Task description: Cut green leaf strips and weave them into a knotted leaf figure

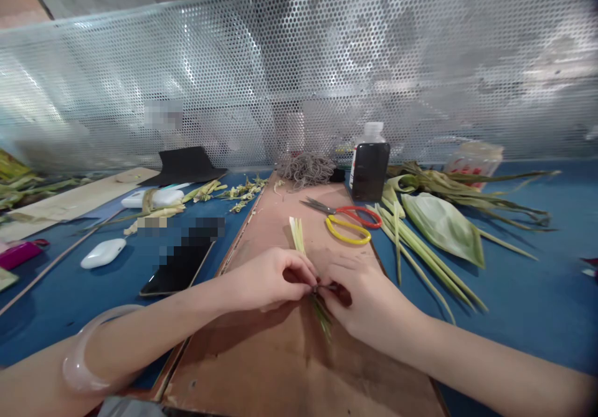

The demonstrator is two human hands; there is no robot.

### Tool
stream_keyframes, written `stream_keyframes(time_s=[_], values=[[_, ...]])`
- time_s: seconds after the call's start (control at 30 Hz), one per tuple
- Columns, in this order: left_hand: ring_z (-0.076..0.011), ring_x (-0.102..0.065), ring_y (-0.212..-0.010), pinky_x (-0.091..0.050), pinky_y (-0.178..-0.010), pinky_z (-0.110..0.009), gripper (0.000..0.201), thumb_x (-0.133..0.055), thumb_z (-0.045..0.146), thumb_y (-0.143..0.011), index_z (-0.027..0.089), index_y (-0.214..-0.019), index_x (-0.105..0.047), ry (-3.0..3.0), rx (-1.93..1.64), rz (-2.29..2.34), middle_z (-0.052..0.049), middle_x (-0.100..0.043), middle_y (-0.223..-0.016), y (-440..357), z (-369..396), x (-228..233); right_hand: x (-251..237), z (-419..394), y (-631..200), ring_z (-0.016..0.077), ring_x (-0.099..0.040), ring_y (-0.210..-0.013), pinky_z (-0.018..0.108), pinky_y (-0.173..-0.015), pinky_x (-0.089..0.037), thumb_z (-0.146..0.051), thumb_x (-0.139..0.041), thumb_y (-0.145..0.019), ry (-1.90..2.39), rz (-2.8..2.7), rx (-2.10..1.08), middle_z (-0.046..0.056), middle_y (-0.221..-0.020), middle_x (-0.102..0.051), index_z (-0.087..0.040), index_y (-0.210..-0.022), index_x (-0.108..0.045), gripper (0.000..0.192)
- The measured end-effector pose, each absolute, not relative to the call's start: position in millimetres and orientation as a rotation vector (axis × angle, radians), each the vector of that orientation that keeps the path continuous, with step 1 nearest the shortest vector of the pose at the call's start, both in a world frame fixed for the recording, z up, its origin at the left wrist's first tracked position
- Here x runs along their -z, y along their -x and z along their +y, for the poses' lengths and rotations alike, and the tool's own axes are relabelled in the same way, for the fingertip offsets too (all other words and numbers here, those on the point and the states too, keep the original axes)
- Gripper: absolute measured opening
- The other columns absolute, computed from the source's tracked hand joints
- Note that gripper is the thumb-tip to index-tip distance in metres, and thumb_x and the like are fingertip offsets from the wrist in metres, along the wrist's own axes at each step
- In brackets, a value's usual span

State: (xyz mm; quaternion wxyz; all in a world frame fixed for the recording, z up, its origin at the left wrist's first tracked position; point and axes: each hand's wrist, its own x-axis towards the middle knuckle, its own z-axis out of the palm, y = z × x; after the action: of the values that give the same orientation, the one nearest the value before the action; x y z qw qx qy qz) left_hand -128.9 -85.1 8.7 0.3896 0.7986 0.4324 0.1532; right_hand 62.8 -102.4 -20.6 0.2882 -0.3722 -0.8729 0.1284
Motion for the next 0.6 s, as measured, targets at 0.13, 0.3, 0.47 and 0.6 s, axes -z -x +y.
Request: stream_keyframes(time_s=[0.13, 0.3, 0.47, 0.6], values=[[-0.0169, -0.063, -0.088, -0.046, -0.084, -0.027, 0.015, -0.056, 0.012, -0.072, 0.015, -0.08, -0.068, -2.032, -0.391, 1.111, -0.003, -0.069, -0.095, 128.0, -85.4, -9.2, 21.0, -103.9, -65.0, 0.019, -0.051, -0.077, 0.032, -0.069, -0.039, -0.008, -0.056, -0.078, 0.961, -2.369, -0.179, 0.004, -0.079, -0.058, -0.016, -0.079, -0.057, 0.008], [-0.0177, -0.062, -0.085, -0.047, -0.079, -0.026, 0.015, -0.056, 0.012, -0.071, 0.013, -0.08, -0.068, -2.011, -0.37, 1.159, -0.003, -0.069, -0.09, 126.0, -85.4, -11.6, 21.3, -101.8, -67.1, 0.0212, -0.047, -0.082, 0.035, -0.073, -0.037, -0.014, -0.053, -0.086, 0.744, -2.427, 0.235, 0.006, -0.087, -0.059, -0.017, -0.087, -0.06, 0.007], [-0.0182, -0.062, -0.085, -0.047, -0.078, -0.027, 0.013, -0.057, 0.017, -0.075, 0.013, -0.081, -0.068, -1.999, -0.367, 1.17, -0.005, -0.07, -0.093, 126.1, -85.2, -11.9, 18.1, -101.7, -71.3, 0.0197, -0.045, -0.075, 0.035, -0.066, -0.031, -0.012, -0.047, -0.089, 0.486, -2.499, 0.612, 0.006, -0.082, -0.061, -0.015, -0.081, -0.063, 0.018], [-0.0183, -0.062, -0.087, -0.046, -0.079, -0.026, 0.015, -0.059, 0.021, -0.077, 0.013, -0.084, -0.069, -2.013, -0.341, 1.132, -0.006, -0.07, -0.093, 126.4, -85.2, -13.3, 17.0, -103.7, -73.5, 0.02, -0.045, -0.074, 0.035, -0.062, -0.027, -0.011, -0.041, -0.089, 0.368, -2.564, 0.711, 0.007, -0.081, -0.061, -0.014, -0.074, -0.063, 0.026]])
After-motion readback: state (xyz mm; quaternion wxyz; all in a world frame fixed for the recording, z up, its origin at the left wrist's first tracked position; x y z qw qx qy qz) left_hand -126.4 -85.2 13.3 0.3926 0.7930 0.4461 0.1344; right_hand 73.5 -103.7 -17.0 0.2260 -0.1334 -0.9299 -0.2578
